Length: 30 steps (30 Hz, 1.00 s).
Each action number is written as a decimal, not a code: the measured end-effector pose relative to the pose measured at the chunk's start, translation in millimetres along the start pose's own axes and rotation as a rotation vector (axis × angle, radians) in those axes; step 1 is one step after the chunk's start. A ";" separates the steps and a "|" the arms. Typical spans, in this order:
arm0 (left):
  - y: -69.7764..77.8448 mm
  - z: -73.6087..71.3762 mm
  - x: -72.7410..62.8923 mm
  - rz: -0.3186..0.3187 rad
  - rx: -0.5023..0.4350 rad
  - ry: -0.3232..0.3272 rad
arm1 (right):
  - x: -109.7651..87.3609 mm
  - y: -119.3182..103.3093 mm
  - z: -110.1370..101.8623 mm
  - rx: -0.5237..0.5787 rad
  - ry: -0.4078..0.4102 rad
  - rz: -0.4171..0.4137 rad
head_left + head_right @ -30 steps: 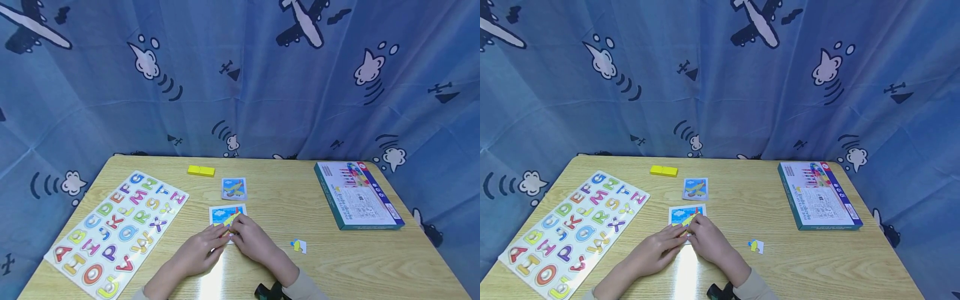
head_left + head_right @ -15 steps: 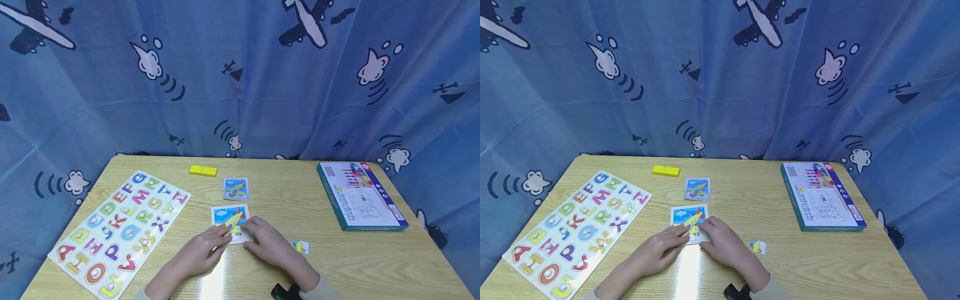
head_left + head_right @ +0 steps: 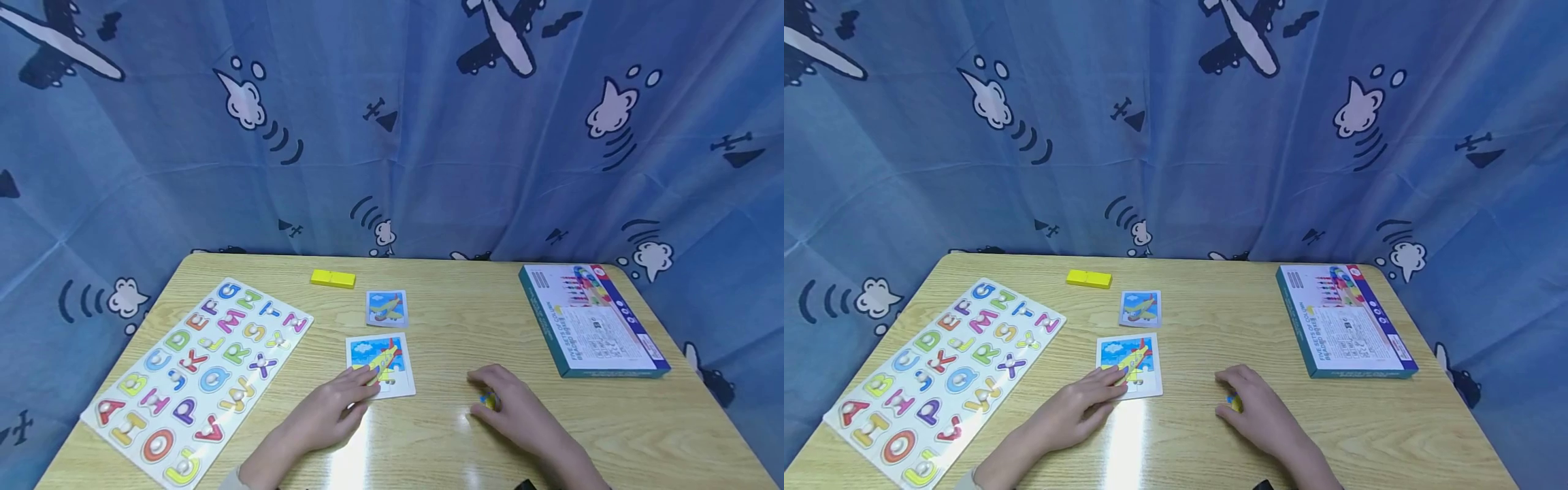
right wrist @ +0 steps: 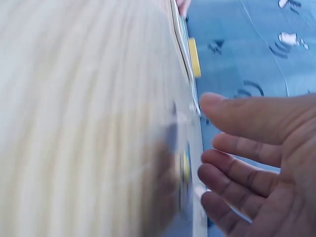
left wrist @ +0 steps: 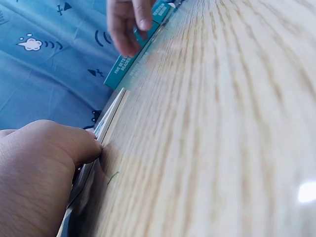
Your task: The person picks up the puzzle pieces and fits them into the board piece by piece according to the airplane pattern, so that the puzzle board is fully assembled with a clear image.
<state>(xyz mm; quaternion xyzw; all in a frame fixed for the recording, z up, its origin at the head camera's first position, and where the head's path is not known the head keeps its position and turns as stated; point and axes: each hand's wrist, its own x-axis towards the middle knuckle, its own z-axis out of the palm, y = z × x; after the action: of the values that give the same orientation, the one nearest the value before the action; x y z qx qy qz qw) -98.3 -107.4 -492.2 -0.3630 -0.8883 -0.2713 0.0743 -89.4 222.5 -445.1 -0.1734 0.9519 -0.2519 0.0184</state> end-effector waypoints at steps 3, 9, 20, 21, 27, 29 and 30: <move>0.3 0.2 0.3 0.003 -0.001 0.002 | -9.0 12.0 -7.2 -0.007 0.003 0.017; 1.0 -2.2 1.2 -0.011 -0.005 -0.013 | -16.9 25.0 -13.9 -0.006 -0.002 0.075; 1.5 -2.9 0.7 -0.010 -0.016 -0.013 | -16.5 31.2 -6.4 -0.005 0.038 0.053; 1.4 -3.0 0.8 -0.009 -0.015 -0.012 | -16.5 31.6 -6.0 -0.003 0.039 0.053; 0.9 -3.3 1.0 -0.012 -0.012 -0.017 | -15.0 32.8 -6.5 0.048 0.020 0.083; 1.1 -3.3 0.8 -0.012 -0.010 -0.020 | -14.4 32.7 -7.3 0.088 0.011 0.096; 1.2 -3.3 0.7 -0.010 -0.008 -0.020 | -14.4 32.4 -7.7 0.107 0.007 0.103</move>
<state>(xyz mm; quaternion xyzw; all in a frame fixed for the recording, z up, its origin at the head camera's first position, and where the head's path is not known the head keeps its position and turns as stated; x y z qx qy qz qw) -98.2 -108.0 -488.7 -0.3615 -0.8897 -0.2717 0.0627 -87.2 257.3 -454.9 -0.1223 0.9448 -0.3018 0.0374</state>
